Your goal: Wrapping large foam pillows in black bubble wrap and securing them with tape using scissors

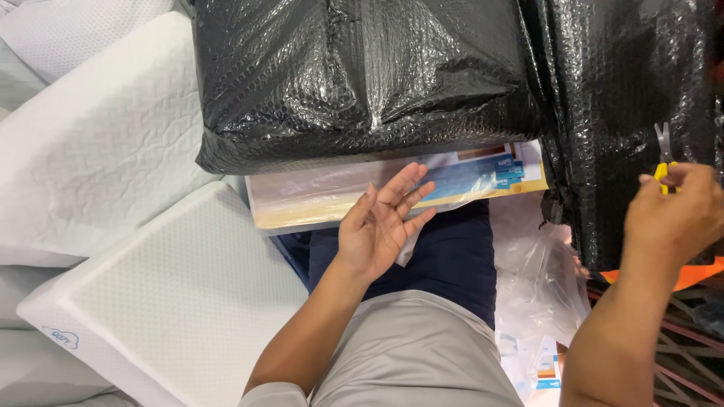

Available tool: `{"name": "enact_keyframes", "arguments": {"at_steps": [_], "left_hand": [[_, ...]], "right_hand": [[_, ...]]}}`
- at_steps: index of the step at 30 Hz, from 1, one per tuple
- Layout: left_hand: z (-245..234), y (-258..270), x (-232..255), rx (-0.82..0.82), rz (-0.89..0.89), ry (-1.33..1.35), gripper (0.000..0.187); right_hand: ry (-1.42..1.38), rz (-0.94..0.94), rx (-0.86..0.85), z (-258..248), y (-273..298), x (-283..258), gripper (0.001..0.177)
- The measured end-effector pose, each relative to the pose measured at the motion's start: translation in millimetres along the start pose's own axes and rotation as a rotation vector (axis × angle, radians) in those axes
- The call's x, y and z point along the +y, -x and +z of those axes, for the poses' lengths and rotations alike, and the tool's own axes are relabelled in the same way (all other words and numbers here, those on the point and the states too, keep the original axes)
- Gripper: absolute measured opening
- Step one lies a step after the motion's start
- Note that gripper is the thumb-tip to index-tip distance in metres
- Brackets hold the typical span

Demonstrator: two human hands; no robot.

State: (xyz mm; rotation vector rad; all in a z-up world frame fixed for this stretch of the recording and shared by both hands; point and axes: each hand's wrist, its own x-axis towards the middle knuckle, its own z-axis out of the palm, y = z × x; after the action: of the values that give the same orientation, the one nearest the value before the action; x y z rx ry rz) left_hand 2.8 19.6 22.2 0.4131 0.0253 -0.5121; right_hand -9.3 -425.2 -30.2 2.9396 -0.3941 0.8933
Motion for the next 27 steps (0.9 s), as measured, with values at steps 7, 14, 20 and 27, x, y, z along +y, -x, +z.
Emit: {"name": "enact_keyframes", "arguments": {"at_steps": [7,14,20,27], "left_hand": [[7.3,-2.2,-19.3,-0.025,-0.017,0.002,0.077],[9.6,-1.3,-29.6,0.005,-0.057,0.021,0.079],[9.3,-6.7,-32.4,0.046,-0.116,0.086,0.077],[-11.6,-27.4,-25.3,0.084,0.058,0.045,0.057]], "right_hand": [[-0.668,-0.568,0.122,-68.0,6.1,-207.2,0.016],[-0.825,-0.673,0.270,-55.3,4.0,-245.9,0.015],[-0.952,-0.645,0.235,-46.5,7.2,-240.0,0.015],[-1.154,-0.307,0.138,-23.9,-8.8,-212.5,0.027]]}}
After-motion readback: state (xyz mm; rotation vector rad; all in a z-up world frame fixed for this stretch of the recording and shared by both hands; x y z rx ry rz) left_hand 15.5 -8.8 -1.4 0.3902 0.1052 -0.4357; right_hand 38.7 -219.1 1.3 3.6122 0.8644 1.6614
